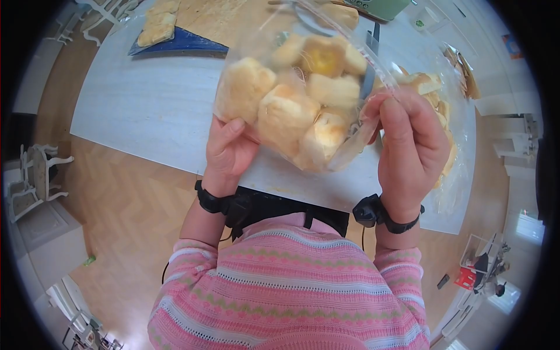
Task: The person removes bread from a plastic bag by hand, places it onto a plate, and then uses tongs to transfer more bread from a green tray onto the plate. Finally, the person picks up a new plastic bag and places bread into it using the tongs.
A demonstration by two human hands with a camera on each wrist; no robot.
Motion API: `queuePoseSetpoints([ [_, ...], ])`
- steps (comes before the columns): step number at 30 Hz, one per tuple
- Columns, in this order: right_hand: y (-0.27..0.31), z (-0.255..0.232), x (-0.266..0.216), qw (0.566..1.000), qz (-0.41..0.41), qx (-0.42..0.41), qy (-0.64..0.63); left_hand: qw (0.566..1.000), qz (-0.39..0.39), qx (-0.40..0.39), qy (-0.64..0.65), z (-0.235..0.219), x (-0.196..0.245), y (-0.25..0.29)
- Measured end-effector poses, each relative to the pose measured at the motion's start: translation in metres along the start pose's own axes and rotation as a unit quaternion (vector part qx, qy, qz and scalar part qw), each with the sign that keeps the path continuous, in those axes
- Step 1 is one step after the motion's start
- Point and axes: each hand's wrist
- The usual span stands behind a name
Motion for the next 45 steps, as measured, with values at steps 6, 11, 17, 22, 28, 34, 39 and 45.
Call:
queuePoseSetpoints([
  [6,0.014,0.008,0.001,0.996,0.07,-0.021,-0.06,0.993,-0.031,0.022,-0.115,-0.043,0.031,0.023],
  [11,0.036,0.006,-0.001,0.991,0.12,-0.041,-0.03,0.962,-0.06,0.035,-0.263,-0.069,0.046,0.042],
  [17,0.071,0.004,0.01,0.988,0.131,-0.023,0.081,0.887,-0.025,0.035,-0.46,-0.037,0.023,0.049],
  [22,0.082,-0.001,0.008,0.986,0.103,-0.012,0.13,0.787,0.095,0.047,-0.608,0.001,0.015,0.045],
  [28,0.087,-0.012,0.003,0.979,0.105,0.055,0.169,0.788,0.201,0.055,-0.579,0.008,0.001,0.042],
  [34,0.094,-0.035,0.011,0.987,0.113,0.105,0.042,0.857,0.131,0.094,-0.489,0.01,-0.024,0.04],
  [39,0.103,-0.036,0.017,0.987,0.086,0.103,-0.083,0.896,0.13,0.097,-0.414,0.01,-0.032,0.037],
  [45,0.116,-0.048,0.032,0.991,0.131,0.0,0.004,0.896,0.116,0.082,-0.42,0.013,-0.033,0.039],
])
Point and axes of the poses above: each hand's wrist, its own y-axis away from the middle knuckle, its own z-axis out of the palm, x = y × z, and after that the axes turned 12 degrees about -z, right-handed
